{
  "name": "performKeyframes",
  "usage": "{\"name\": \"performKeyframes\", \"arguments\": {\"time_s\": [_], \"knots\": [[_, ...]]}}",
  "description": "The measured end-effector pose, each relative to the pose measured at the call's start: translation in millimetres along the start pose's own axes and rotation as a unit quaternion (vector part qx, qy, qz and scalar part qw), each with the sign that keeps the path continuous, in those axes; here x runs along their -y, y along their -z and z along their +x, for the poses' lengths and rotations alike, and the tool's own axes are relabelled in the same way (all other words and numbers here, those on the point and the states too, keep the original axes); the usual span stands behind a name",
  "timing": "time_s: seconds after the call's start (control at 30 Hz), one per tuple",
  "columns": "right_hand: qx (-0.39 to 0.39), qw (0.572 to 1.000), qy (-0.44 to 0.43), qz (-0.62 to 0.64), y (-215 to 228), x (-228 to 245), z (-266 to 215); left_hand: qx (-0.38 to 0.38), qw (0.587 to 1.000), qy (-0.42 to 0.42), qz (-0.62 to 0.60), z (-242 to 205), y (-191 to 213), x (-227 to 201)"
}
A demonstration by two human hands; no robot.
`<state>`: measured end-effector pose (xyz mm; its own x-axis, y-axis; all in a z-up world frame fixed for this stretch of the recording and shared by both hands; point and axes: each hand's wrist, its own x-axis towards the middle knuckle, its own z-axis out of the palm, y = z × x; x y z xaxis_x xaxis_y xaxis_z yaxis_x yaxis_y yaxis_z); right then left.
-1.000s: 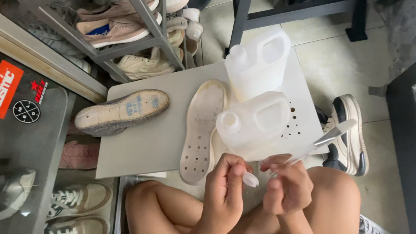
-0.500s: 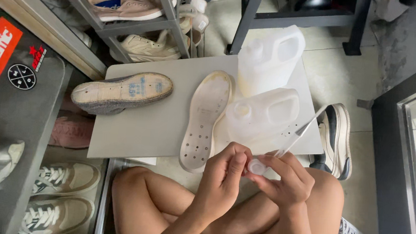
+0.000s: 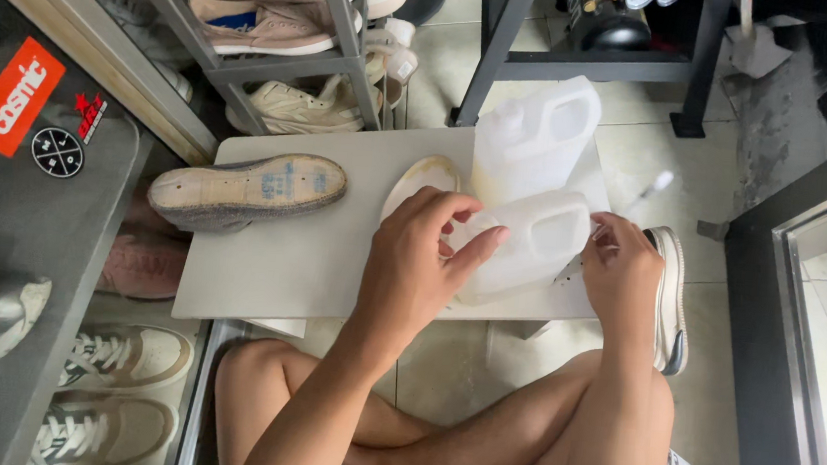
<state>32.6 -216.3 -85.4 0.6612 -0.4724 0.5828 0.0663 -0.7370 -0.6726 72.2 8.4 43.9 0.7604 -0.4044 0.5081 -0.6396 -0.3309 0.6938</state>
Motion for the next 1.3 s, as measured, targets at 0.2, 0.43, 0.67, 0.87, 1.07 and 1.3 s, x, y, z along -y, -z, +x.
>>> {"name": "performKeyframes", "arguments": {"time_s": [0.2,0.43,0.67,0.87,1.07,1.3], "knots": [[0.038,0.998,-0.004,-0.047,-24,-28,17,0.077,0.996,0.038,0.014,11,14,-5],[0.083,0.991,-0.014,-0.099,-21,-24,13,0.097,0.990,0.075,0.076,16,19,-6],[0.079,0.993,-0.017,-0.085,-21,-27,12,0.039,0.989,0.003,0.143,9,14,2],[0.071,0.996,-0.017,-0.049,-20,-28,12,0.031,0.995,0.001,0.097,-2,4,16],[0.064,0.997,-0.020,-0.038,-18,-23,14,0.032,0.996,-0.031,0.071,-24,-2,33],[0.055,0.998,0.025,-0.035,-15,-19,14,0.117,0.990,-0.055,0.057,-81,-21,30]]}}
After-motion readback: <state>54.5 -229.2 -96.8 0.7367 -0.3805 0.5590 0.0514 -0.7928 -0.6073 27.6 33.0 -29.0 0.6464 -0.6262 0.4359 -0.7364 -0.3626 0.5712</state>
